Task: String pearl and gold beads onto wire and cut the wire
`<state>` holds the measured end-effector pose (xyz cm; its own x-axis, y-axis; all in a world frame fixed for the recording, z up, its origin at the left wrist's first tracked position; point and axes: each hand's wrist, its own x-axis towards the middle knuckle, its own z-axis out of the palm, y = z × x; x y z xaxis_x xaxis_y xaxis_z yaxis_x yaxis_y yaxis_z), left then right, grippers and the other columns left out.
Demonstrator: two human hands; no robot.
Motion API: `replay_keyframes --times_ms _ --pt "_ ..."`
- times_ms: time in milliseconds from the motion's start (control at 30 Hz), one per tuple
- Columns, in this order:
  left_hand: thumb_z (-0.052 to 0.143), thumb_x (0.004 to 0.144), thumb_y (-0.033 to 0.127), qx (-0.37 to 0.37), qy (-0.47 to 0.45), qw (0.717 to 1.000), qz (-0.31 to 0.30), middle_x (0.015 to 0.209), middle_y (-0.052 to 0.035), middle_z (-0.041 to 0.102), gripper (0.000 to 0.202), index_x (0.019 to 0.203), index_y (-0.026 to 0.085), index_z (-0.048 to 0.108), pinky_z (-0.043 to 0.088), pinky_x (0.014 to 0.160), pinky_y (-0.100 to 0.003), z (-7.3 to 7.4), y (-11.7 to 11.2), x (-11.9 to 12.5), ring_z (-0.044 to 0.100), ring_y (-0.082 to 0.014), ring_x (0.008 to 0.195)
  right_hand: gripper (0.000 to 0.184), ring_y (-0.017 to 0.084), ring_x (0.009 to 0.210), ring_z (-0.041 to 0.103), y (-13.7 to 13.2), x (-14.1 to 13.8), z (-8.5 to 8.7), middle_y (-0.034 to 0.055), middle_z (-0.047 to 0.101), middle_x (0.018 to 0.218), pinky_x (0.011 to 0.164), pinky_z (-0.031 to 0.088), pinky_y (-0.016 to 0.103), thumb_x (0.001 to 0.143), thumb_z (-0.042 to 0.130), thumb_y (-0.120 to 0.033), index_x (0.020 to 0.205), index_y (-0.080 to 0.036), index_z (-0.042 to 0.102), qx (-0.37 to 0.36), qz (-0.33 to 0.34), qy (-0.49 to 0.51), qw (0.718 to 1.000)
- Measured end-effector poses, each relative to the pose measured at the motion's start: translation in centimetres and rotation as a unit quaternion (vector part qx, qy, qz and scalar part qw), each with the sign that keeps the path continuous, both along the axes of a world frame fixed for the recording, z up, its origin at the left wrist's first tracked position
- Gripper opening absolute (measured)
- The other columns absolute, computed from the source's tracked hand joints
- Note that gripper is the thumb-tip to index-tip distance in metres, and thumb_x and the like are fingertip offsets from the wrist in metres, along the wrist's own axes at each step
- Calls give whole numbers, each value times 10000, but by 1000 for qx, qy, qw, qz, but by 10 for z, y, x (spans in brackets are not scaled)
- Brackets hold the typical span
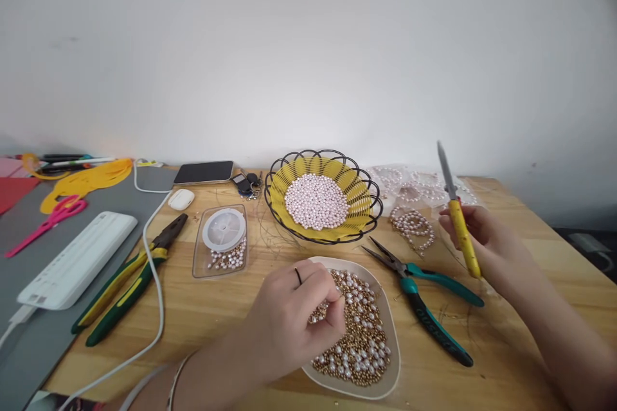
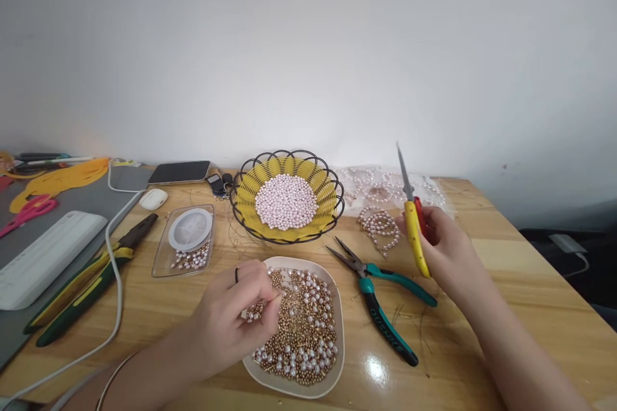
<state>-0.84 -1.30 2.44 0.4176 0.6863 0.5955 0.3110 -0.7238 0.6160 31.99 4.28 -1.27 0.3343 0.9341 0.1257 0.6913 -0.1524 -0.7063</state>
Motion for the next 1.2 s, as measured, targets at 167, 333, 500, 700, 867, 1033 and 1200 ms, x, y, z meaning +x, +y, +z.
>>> replay_keyframes --times_ms 167,333,500,700,867,1033,1200 --pt "543 845 43 -108 -36 994 1 629 68 411 196 729 192 491 316 533 -207 -4 0 0 381 -82 552 587 332 731 658 7 7 -4 127 715 810 668 495 438 660 602 -669 995 -191 664 -68 -13 -124 990" --pt "622 906 226 -290 -102 952 -18 544 75 386 156 765 167 656 259 475 -222 -1 2 -1 323 -83 491 527 311 726 650 7 10 -5 156 701 936 700 507 454 708 573 -656 933 -194 689 -49 1 -142 989" --pt "688 902 387 -379 -163 910 -44 657 -30 666 262 800 155 752 290 453 -212 2 7 -2 423 -95 511 295 274 808 667 -10 -10 20 101 705 881 771 507 403 850 579 -494 818 -215 668 109 11 -55 992" --pt "712 893 431 -371 -168 911 -58 678 -57 707 303 808 154 804 328 482 -206 2 9 -2 460 -99 535 226 238 955 686 -42 -91 53 86 733 1011 861 573 378 978 592 -396 1068 -229 715 -25 372 227 900" --pt "735 879 437 -377 -187 904 -72 685 -44 703 296 803 157 795 424 520 -217 3 11 -2 544 -112 560 184 184 895 655 -47 -134 48 41 710 937 829 554 336 956 655 -387 996 -218 714 -104 491 348 792" --pt "750 856 472 -413 -193 888 -57 697 -48 720 321 797 160 792 498 579 -245 1 13 -1 623 -144 622 307 135 666 548 -43 -138 31 -18 604 719 621 479 264 901 723 -475 799 -191 667 -94 420 401 809" --pt "757 847 446 -410 -178 894 -36 749 -67 751 284 817 169 814 478 577 -235 -3 13 -1 618 -145 644 300 146 632 515 -48 -135 31 -6 592 676 562 419 265 927 687 -433 741 -200 653 14 390 294 873"
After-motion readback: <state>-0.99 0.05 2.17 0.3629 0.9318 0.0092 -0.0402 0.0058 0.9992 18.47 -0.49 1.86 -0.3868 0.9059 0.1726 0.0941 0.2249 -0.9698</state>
